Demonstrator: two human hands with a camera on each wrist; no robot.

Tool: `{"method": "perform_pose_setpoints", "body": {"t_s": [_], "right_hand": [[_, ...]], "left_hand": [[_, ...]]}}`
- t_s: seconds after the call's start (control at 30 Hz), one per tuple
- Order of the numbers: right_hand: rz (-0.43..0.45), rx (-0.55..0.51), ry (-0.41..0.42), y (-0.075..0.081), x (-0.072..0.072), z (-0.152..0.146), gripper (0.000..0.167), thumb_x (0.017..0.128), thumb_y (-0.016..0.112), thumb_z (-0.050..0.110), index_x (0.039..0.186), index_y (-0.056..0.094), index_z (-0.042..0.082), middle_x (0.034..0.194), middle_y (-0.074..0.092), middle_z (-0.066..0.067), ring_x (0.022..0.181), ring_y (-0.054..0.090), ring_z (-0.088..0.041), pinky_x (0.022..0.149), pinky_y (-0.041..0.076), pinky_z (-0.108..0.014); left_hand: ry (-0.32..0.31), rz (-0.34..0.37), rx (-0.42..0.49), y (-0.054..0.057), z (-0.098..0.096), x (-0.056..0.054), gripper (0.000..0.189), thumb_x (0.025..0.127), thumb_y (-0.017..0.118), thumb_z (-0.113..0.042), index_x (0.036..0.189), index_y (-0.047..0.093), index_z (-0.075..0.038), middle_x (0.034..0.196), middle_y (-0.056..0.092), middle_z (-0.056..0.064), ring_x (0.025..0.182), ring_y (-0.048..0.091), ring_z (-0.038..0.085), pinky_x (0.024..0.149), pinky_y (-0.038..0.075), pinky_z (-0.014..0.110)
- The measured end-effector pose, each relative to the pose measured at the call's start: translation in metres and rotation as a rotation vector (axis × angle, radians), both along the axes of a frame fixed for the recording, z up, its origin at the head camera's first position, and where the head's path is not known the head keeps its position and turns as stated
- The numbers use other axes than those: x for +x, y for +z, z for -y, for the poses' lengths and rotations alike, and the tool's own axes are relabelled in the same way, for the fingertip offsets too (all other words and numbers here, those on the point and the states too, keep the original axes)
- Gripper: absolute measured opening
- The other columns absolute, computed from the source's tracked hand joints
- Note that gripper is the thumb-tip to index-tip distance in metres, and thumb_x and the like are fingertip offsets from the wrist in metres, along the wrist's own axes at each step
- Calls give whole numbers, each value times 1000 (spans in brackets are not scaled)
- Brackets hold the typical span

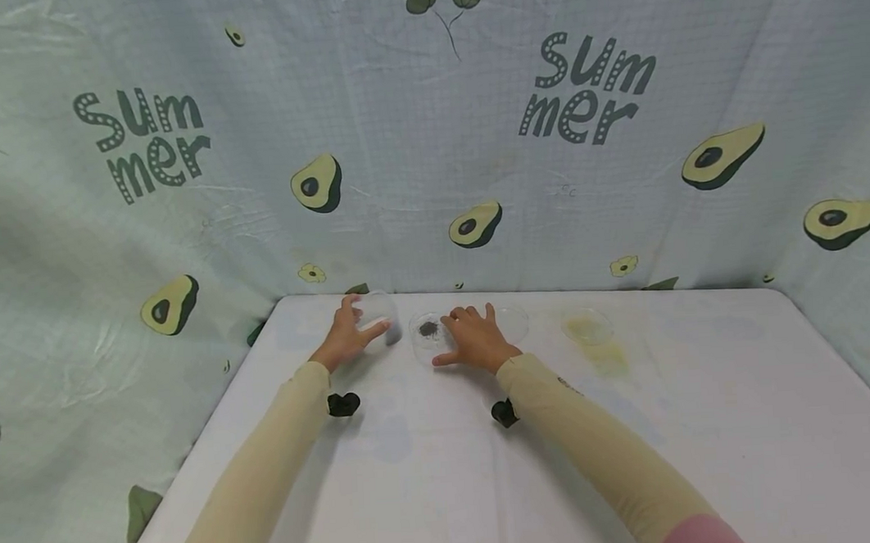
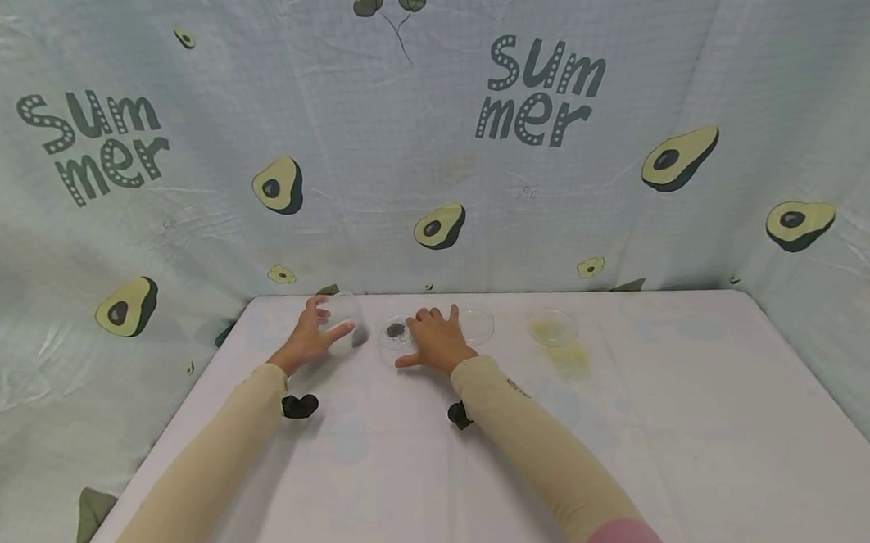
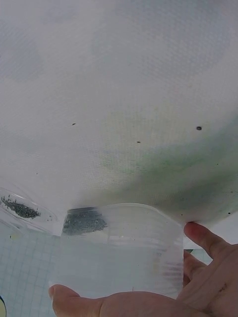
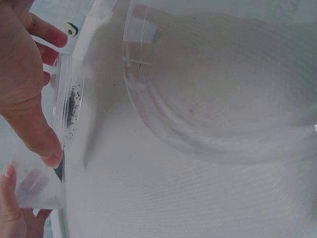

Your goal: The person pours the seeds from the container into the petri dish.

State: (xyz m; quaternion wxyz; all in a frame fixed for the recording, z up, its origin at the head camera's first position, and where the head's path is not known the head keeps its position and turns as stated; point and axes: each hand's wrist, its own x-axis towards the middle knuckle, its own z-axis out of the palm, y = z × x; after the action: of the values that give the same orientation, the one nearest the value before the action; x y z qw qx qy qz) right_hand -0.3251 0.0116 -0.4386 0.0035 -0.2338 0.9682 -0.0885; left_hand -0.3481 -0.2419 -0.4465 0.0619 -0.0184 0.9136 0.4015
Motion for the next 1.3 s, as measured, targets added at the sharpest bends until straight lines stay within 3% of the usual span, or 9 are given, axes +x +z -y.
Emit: {"method": "perform_pose_setpoints", "body": {"t_s": [0.57,1.3], "right_hand": [[-6,8,-22,-7,-6,3,75,81,68,58,139,51,13,146,49,-10,138,41,-29,115,18,-65],[-49,29,-21,-9,-8,8,72,85,63,58,138,52,12,146,48,-10,136,44,-30,113,21,-66]], "left_hand": [[-7,2,11,3,0,2,88,89,66,-46,150,12,-13,149,27,24,139,33,40,113,30,55],[-4,14,2,2,0,1,87,89,66,-46,149,12,-14,149,28,23,138,33,40,114,30,56]]}}
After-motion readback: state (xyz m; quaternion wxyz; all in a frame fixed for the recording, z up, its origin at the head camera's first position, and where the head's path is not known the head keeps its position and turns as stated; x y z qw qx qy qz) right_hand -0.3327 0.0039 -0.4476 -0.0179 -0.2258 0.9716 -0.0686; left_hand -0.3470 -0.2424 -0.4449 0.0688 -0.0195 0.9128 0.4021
